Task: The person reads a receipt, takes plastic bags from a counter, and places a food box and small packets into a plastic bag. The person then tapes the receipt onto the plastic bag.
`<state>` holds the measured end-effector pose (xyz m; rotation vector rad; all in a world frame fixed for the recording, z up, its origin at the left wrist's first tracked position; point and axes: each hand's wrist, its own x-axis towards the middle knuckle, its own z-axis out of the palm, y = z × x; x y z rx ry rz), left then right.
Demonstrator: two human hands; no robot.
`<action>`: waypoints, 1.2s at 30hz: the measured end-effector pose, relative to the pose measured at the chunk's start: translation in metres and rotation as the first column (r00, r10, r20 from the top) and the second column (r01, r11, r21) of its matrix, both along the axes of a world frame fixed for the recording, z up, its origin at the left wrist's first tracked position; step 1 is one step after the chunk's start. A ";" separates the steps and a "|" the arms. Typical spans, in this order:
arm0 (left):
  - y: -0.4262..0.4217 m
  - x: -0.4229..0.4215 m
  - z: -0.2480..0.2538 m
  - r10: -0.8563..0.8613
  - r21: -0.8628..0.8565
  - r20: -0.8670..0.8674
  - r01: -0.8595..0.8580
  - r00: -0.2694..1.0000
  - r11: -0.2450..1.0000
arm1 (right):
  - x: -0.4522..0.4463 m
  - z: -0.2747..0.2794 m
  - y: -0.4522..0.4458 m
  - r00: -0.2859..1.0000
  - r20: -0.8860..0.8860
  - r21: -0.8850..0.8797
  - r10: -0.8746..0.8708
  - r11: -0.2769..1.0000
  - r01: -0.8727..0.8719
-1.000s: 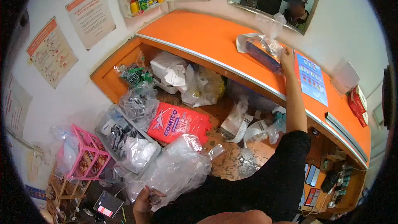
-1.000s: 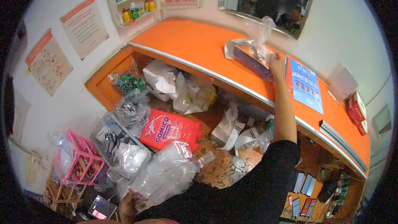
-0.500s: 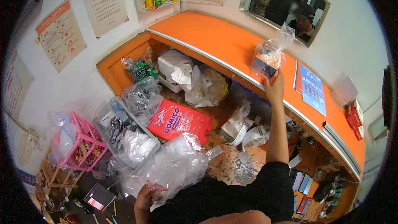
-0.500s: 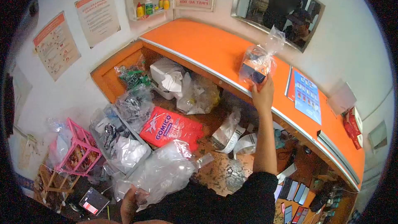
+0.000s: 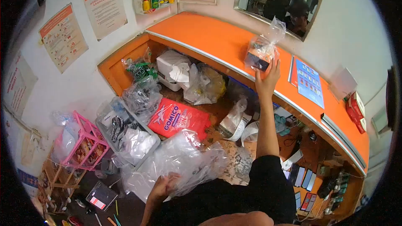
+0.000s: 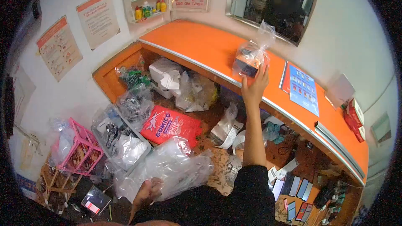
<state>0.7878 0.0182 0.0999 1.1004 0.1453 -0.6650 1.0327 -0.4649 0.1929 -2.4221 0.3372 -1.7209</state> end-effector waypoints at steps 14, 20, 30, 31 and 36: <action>-0.032 0.024 0.000 -0.575 0.576 0.262 0.352 0.775 0.737 | -0.167 -0.135 0.280 -0.307 -0.347 0.814 0.886 0.122 -0.568; -0.055 -0.005 0.019 -0.286 0.417 0.486 0.068 0.826 0.906 | -0.160 -0.138 0.276 -0.590 -0.472 0.863 0.655 0.208 -0.460; 0.043 -0.137 -0.011 0.197 0.570 0.744 -0.760 0.639 0.313 | -0.187 -0.140 0.346 -0.847 -0.531 0.810 0.002 0.294 -0.507; 0.052 -0.162 -0.006 0.219 0.592 0.756 -0.787 0.617 0.174 | -0.199 -0.149 0.358 -0.750 -0.651 0.738 -0.116 0.131 -0.662; 0.062 -0.289 0.034 0.486 0.718 0.674 -0.649 0.557 -0.251 | -0.288 -0.188 0.417 -0.502 -0.810 0.586 -0.302 -0.387 -0.712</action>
